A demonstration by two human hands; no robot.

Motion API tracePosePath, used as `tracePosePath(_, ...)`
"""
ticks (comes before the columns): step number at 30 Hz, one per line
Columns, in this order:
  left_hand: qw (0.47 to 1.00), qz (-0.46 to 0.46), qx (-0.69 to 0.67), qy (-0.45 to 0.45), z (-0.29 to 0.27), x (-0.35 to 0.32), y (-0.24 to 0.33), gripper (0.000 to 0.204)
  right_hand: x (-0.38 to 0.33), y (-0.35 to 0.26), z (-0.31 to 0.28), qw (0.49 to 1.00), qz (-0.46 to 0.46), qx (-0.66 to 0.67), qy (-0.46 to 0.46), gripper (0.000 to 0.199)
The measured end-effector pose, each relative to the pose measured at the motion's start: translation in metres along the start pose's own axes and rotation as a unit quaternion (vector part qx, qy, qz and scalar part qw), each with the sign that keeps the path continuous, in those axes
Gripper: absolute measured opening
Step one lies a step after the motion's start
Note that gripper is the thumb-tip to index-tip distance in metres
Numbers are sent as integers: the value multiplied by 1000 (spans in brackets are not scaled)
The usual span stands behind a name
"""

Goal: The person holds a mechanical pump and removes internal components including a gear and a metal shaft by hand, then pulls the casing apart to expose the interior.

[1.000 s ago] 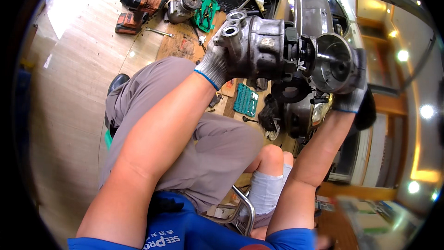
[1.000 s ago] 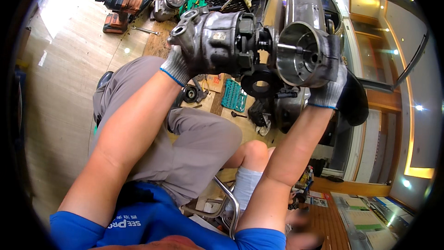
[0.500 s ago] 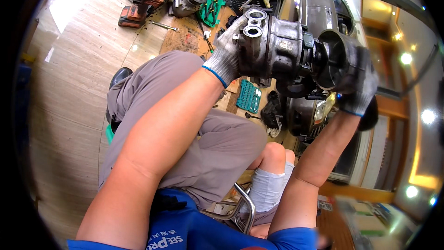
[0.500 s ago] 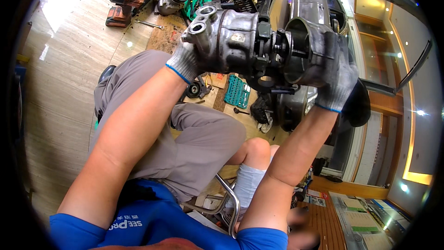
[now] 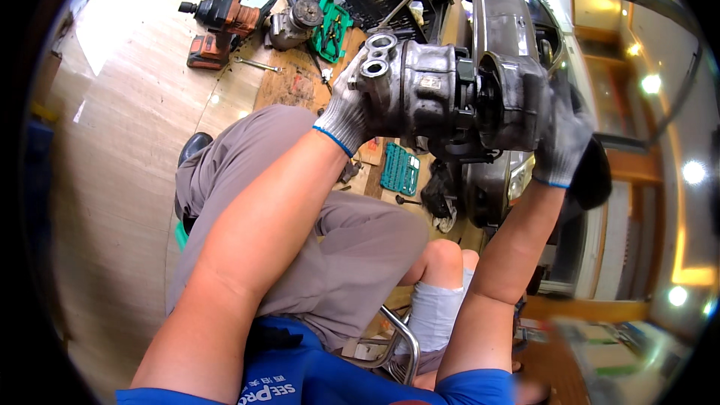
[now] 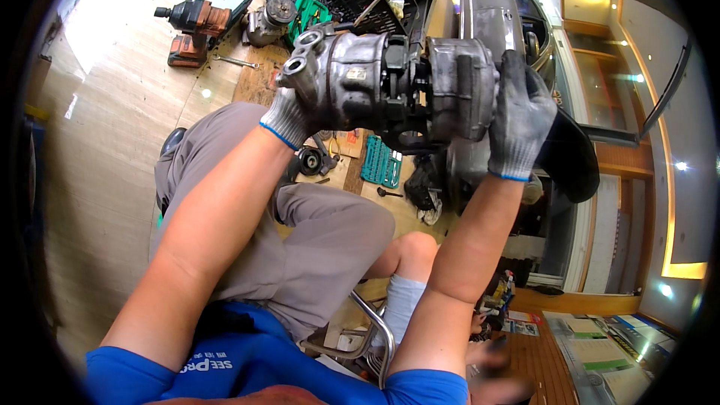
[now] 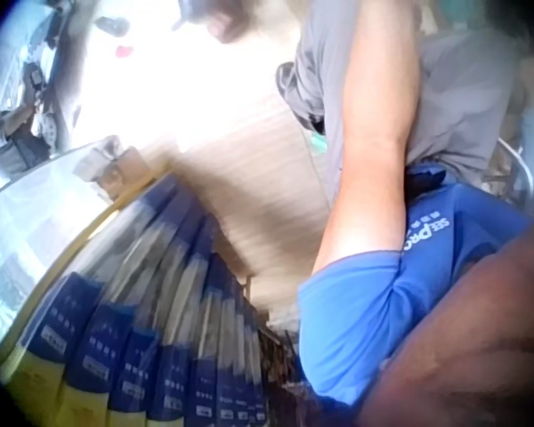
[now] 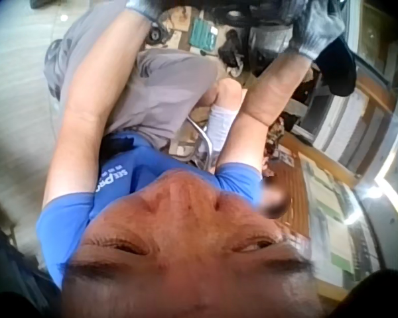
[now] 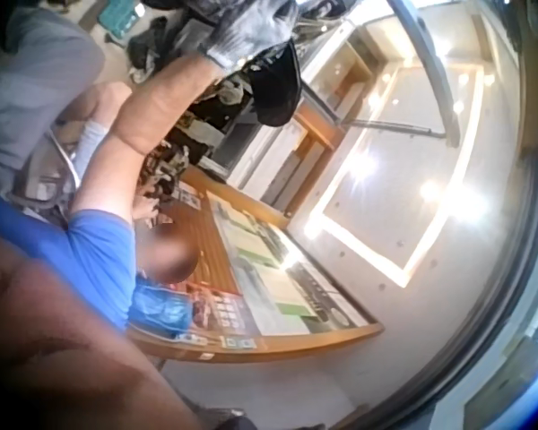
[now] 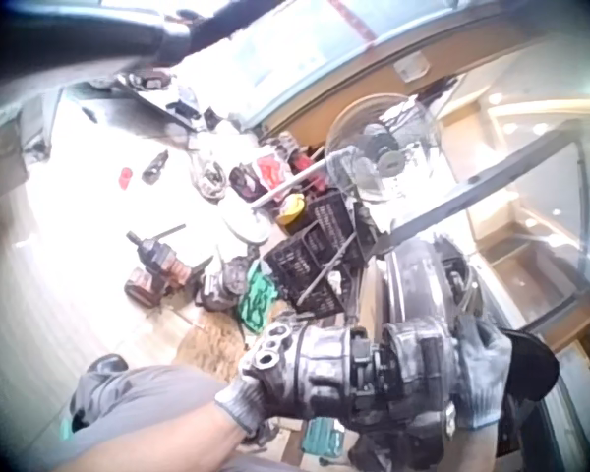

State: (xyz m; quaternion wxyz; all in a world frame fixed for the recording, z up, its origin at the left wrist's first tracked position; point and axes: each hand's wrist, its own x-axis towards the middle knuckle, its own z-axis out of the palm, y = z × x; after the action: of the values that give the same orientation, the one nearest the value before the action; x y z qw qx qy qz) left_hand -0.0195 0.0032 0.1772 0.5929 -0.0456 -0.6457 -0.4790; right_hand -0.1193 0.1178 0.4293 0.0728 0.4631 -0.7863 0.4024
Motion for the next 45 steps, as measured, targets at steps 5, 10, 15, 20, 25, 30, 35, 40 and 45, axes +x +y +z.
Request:
tracePosePath(5,1000,-19,-13,-9,0,-1,2,54,-5,-2,6,999,14,-32,28,32)
tracePosePath(10,999,-30,-23,-13,0,-2,3,54,-10,-14,6,997,71,34,4,29)
tracePosePath(15,999,-36,-30,-12,-2,3,5,54,-21,-27,23,992,4,-128,-7,29)
tracePosePath(20,996,51,59,46,-6,11,13,54,-28,-38,30,986,-17,-165,13,28)
tracePosePath(25,997,-8,60,51,-10,8,21,60,-24,-27,23,992,-26,-118,-35,30)
tracePosePath(30,993,-78,57,70,-11,2,25,46,-22,-25,12,969,-148,-48,-191,51)
tracePosePath(35,987,-41,132,83,-6,-7,15,52,-44,-1,31,978,-127,19,-167,125)
tracePosePath(40,993,-68,64,72,1,-10,6,55,-55,9,50,962,24,248,-111,133)
tracePosePath(45,945,-151,-266,114,19,-21,-15,52,-58,14,56,983,-24,135,-122,115)
